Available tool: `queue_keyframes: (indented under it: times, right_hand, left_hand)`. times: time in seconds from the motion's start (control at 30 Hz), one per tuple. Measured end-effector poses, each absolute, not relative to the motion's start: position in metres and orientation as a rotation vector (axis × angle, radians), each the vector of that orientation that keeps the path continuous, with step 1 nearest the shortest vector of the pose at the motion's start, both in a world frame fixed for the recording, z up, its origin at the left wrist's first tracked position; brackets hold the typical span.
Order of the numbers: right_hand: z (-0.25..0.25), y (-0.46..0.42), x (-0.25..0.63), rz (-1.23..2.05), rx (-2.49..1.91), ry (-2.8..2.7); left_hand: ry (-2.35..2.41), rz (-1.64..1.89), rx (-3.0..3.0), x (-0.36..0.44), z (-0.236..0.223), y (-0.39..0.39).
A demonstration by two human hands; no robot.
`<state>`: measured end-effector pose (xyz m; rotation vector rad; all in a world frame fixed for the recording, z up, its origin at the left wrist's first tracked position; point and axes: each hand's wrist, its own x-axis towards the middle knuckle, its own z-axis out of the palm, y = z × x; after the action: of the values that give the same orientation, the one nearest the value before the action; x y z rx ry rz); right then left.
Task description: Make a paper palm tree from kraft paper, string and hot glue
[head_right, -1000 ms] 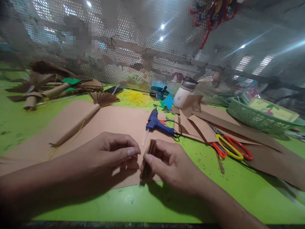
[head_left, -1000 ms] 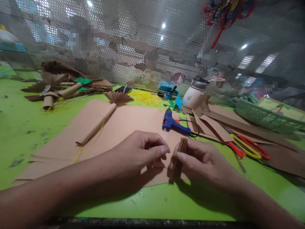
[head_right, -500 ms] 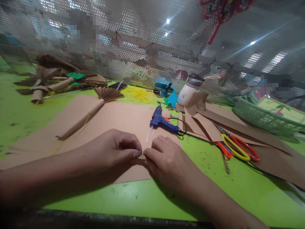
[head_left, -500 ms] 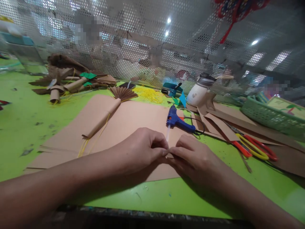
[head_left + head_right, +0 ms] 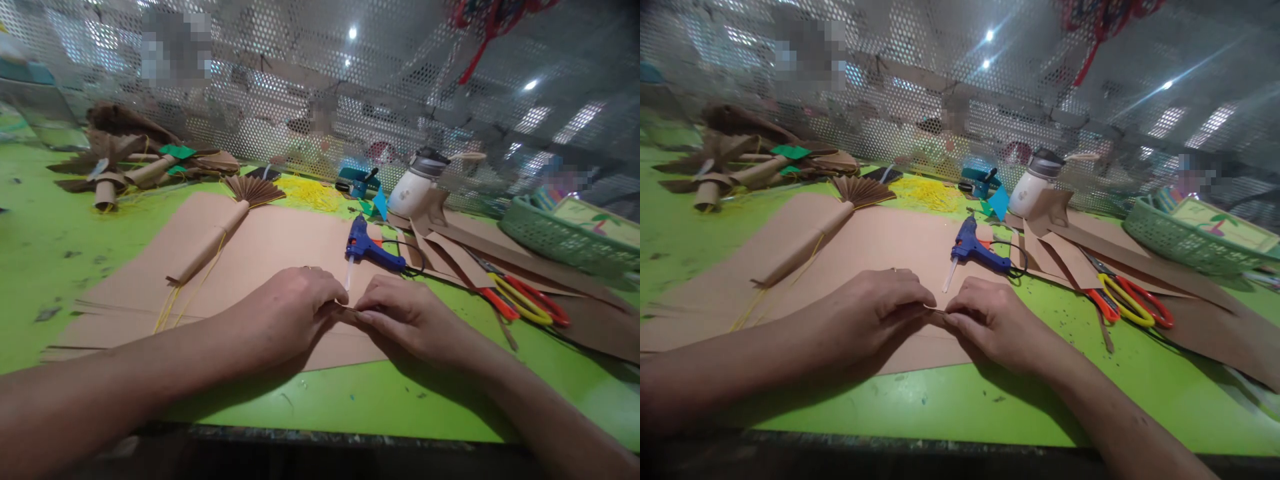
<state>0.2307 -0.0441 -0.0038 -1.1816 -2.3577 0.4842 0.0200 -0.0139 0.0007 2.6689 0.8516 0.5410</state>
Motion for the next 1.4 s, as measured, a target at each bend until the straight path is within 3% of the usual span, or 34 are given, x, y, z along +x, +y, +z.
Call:
queue_keyframes:
  times: [0.47,0.77,1.03,1.4]
  right_hand:
    - [-0.018,-0.038,0.228,0.313,-1.004,-2.394]
    - [0.008,-0.036,0.225,0.386,-0.921,-2.562]
    - [0.009,-0.033,0.224,0.184,-0.975,-2.728]
    - [0.011,-0.023,0.229,0.675,-0.886,-2.552]
  left_hand:
    - [0.782,0.492,2.781,0.027,-0.006,-0.008]
    - [0.644,0.642,2.902,0.029,-0.01,-0.008]
    - [0.637,0.625,2.939,0.028,-0.011,-0.007]
    - [0.715,0.476,2.661,0.029,-0.002,0.001]
